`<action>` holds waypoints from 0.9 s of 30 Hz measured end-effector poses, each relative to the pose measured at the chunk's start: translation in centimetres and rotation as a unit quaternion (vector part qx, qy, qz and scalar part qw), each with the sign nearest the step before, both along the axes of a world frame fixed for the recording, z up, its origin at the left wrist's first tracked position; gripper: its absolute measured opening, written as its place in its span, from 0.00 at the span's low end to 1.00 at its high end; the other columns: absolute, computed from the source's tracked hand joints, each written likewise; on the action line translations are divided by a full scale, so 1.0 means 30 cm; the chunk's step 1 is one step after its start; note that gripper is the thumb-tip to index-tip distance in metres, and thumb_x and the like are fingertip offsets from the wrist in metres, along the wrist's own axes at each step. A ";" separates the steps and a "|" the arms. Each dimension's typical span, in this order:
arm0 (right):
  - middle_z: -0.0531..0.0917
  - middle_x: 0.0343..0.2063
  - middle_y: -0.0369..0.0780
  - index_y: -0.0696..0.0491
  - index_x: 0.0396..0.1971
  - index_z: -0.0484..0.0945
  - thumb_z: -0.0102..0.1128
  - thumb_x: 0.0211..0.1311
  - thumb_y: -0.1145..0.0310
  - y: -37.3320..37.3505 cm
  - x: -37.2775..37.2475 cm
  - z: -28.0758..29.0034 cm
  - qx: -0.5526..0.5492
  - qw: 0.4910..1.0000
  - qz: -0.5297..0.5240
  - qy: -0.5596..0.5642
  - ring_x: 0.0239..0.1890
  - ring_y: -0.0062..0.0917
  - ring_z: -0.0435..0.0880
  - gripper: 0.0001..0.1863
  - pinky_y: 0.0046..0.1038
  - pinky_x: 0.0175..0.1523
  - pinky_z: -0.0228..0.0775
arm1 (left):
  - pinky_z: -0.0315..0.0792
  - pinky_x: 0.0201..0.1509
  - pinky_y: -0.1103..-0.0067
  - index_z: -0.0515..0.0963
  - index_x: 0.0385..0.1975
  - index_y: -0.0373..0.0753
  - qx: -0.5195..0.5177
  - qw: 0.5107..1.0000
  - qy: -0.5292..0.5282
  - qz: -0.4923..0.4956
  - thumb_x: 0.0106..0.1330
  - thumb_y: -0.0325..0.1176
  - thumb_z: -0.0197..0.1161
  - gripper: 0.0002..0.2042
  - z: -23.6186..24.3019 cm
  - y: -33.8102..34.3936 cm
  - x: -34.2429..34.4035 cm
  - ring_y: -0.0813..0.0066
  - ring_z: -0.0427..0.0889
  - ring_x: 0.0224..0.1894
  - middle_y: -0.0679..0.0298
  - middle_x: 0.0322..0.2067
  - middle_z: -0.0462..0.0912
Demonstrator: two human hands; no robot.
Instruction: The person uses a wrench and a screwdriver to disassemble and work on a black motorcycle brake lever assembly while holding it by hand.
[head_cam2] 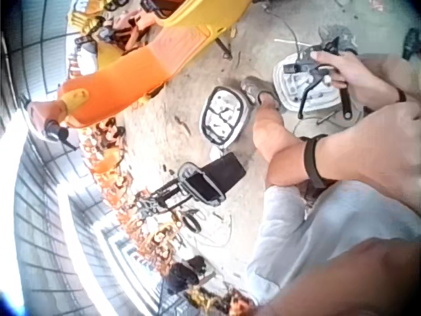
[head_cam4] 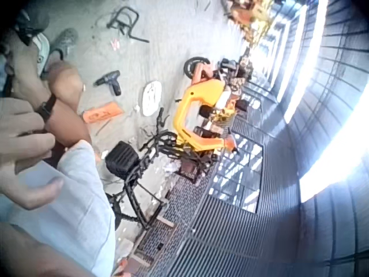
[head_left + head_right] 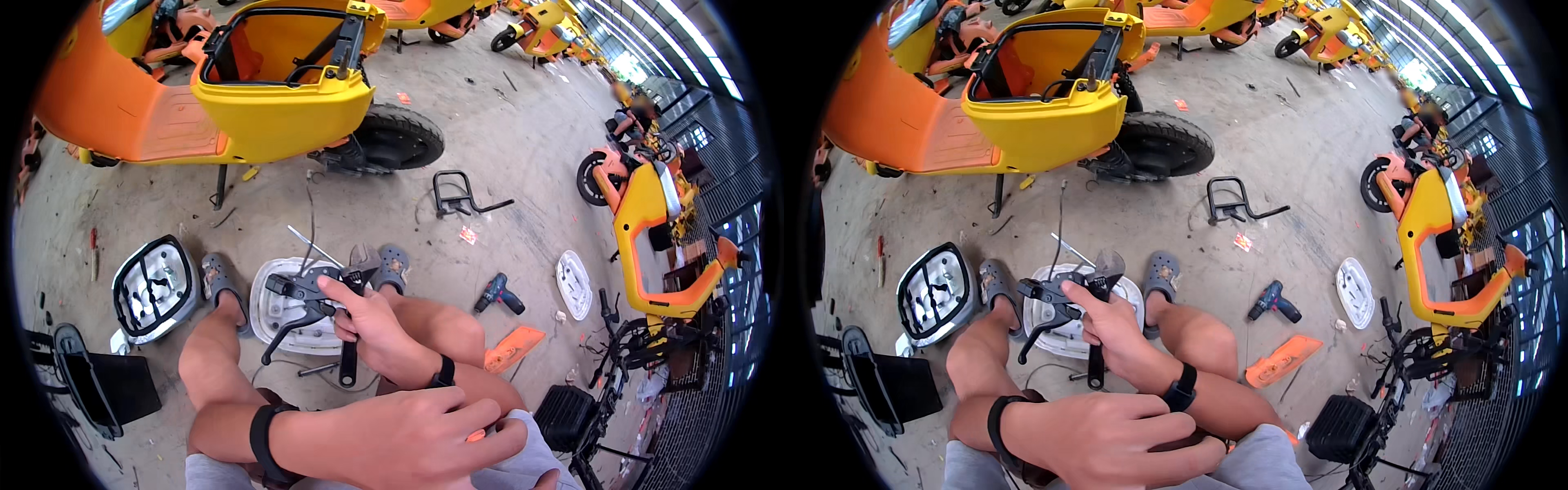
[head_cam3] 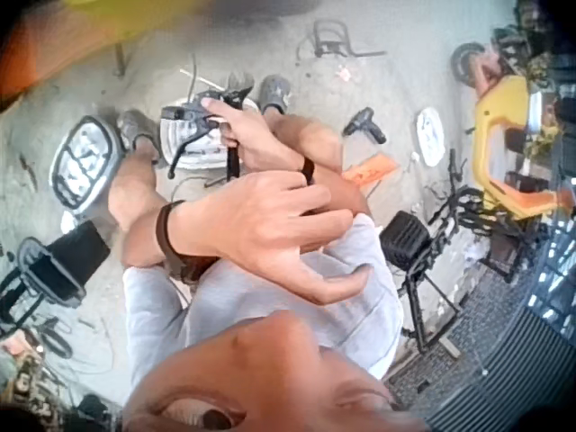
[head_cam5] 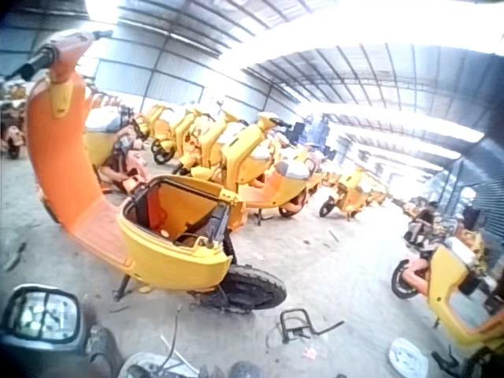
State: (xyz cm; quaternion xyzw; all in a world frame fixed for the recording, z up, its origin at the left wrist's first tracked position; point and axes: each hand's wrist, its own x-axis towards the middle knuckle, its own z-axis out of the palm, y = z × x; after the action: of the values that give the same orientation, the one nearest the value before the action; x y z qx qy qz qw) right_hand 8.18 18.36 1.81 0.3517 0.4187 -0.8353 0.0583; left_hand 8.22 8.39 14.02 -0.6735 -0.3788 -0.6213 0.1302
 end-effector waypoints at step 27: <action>0.62 0.15 0.25 0.50 0.29 0.73 0.75 0.57 0.52 -0.043 -0.030 -0.078 -0.017 1.000 -0.005 0.015 0.13 0.11 0.57 0.21 0.19 0.19 0.46 | 0.61 0.23 0.82 0.81 0.42 0.57 -0.046 0.996 0.074 0.004 0.44 0.32 0.68 0.20 -0.027 -0.038 -0.031 0.72 0.69 0.25 0.62 0.33 0.76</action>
State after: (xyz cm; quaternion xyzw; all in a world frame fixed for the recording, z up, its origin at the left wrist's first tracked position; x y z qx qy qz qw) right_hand 7.28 17.06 -0.53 0.3401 0.4032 -0.8479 0.0538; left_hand 7.30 7.26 13.20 -0.7211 -0.3996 -0.5512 0.1289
